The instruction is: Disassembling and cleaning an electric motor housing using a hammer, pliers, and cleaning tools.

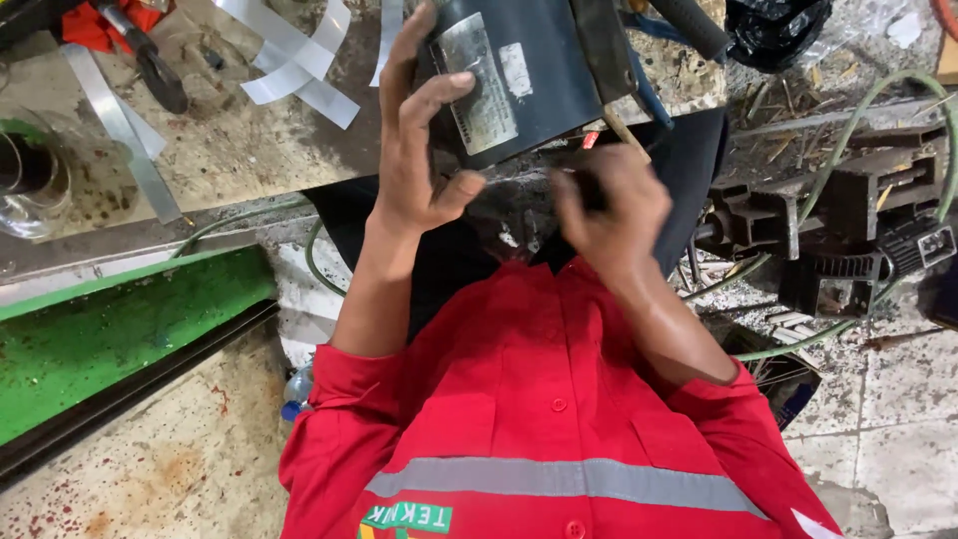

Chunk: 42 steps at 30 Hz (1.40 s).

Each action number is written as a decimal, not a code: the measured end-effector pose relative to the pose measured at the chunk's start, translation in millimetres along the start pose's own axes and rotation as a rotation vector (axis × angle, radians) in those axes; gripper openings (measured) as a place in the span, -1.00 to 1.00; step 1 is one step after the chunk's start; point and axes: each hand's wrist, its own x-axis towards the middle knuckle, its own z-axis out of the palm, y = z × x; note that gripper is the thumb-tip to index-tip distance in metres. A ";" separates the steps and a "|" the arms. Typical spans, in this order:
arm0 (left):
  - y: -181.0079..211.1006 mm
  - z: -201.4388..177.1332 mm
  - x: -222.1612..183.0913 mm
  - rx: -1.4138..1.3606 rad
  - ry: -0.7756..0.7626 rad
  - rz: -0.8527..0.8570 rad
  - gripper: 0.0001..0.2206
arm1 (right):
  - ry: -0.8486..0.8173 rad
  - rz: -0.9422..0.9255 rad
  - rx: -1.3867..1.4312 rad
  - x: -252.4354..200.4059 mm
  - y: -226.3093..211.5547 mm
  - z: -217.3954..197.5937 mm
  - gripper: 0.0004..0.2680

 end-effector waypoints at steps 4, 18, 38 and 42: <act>4.0 -1.0 -5.0 -0.072 -0.005 -0.066 -0.45 | -0.228 0.099 -0.058 -3.2 0.7 22.9 -0.90; 14.4 2.0 -5.4 -0.049 0.064 -0.097 -0.51 | -0.187 0.046 -0.040 -8.2 8.4 37.5 -0.91; 14.4 -0.1 -1.9 0.056 0.082 -0.075 -0.20 | -0.160 0.087 -0.213 -13.5 15.3 52.3 -0.75; 23.6 -7.4 -20.6 -0.022 0.046 -0.293 -0.05 | -0.155 0.090 -0.121 -23.3 18.0 55.0 -0.77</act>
